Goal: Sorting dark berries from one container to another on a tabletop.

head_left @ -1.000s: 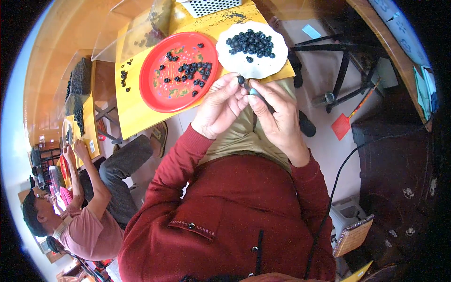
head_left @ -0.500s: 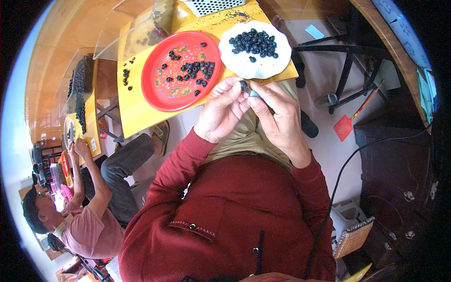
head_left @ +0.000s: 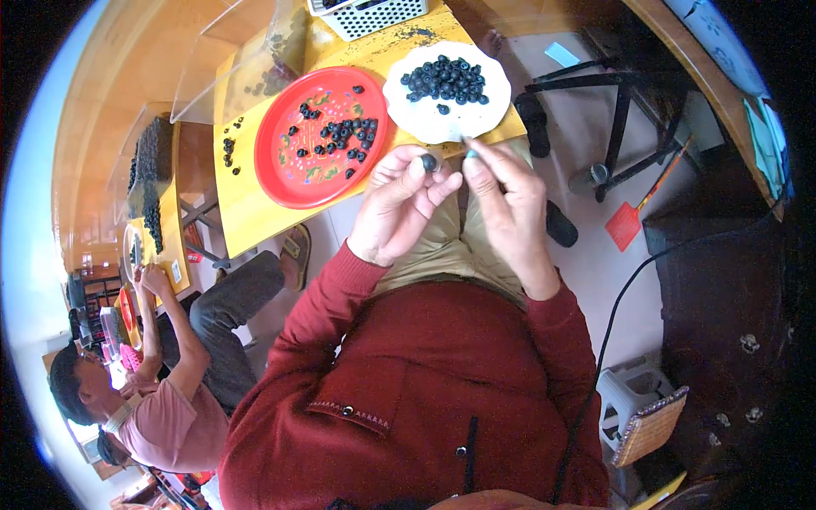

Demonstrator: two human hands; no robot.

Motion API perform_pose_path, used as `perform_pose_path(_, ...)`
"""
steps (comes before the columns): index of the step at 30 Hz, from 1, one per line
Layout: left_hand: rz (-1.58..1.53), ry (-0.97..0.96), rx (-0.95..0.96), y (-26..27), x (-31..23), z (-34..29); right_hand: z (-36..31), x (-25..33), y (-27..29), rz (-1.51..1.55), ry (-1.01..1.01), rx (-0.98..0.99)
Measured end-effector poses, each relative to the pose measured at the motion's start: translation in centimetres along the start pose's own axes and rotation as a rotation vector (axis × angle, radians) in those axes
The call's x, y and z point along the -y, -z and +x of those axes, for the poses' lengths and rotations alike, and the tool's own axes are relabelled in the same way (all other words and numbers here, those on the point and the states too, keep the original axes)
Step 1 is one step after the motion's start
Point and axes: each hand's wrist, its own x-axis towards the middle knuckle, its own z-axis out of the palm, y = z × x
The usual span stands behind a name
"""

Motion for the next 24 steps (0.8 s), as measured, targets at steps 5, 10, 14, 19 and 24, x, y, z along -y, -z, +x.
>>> perform_pose_path(5,-0.038,0.019,0.013,0.1,0.3,0.1,-0.2,0.9,0.6,0.223,-0.076,0.045)
perform_pose_path(10,-0.022,0.071,0.002,-0.2,1.0,0.0,-0.2,0.6,0.3,0.151,0.045,0.051)
perform_pose_path(14,0.034,0.069,-0.017,-0.7,1.3,-0.3,-0.2,0.7,0.6,0.207,-0.002,0.091)
perform_pose_path(19,0.047,0.097,-0.005,-0.3,1.3,-0.6,-0.6,0.0,0.8,0.436,-0.155,0.106)
perform_pose_path(24,0.042,0.149,0.004,-0.4,1.0,-0.7,-0.9,0.1,1.0,0.638,-0.383,0.100)
